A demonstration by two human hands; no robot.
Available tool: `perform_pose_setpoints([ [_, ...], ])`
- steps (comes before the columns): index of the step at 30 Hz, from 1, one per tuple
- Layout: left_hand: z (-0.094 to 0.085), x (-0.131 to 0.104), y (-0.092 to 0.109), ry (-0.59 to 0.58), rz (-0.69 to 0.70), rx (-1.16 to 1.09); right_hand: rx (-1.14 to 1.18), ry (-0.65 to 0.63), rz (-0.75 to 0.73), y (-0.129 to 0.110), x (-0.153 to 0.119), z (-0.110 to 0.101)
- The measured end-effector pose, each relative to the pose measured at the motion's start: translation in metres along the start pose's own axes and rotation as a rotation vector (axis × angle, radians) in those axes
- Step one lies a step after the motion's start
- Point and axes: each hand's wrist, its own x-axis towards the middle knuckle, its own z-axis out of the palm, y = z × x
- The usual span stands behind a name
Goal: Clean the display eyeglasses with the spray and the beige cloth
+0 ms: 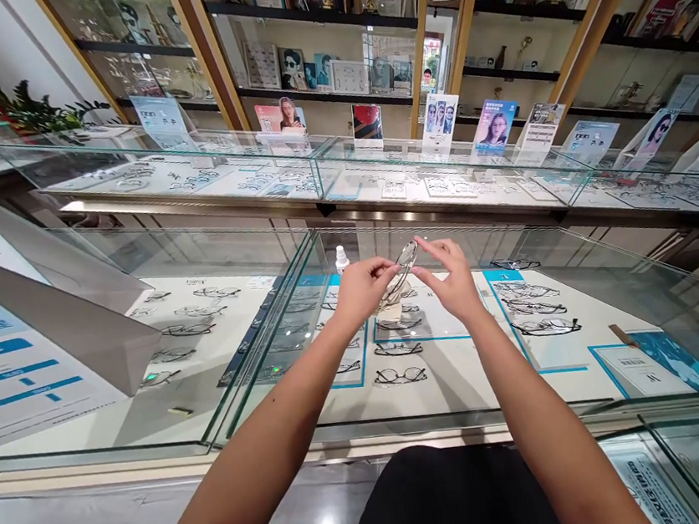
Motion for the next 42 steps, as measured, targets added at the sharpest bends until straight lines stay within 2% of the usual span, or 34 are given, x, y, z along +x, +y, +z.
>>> perform_pose_setpoints([
  [5, 0.0, 0.002, -0.003, -0.045, 0.0, 0.044, -0.17, -0.021, -0.097, 0.003, -0.002, 0.0],
  [11, -0.002, 0.003, -0.003, -0.11, 0.011, 0.071, -0.278, -0.047, -0.137, 0.006, -0.001, -0.004],
  [21, -0.002, 0.001, -0.001, -0.119, 0.024, 0.106, -0.357, -0.056, -0.186, 0.005, -0.002, -0.004],
  [27, -0.001, -0.001, 0.003, -0.16, -0.02, 0.078, -0.425, -0.059, -0.172, 0.007, -0.003, 0.0],
  [32, 0.001, 0.0, 0.002, -0.162, -0.033, 0.056, -0.373, -0.042, -0.169, 0.003, -0.003, 0.001],
  [35, 0.0, 0.002, 0.0, -0.113, -0.055, 0.036, -0.201, 0.099, -0.069, 0.01, -0.001, 0.001],
  [38, -0.002, 0.004, -0.003, -0.048, -0.062, 0.085, -0.125, 0.293, 0.137, 0.029, 0.003, 0.003],
  [40, -0.005, 0.004, -0.006, -0.03, -0.058, 0.137, -0.181, 0.281, 0.258, 0.043, 0.005, 0.005],
  [42, -0.008, 0.002, -0.006, -0.017, -0.051, 0.194, -0.253, 0.137, 0.328, 0.053, 0.003, 0.008],
])
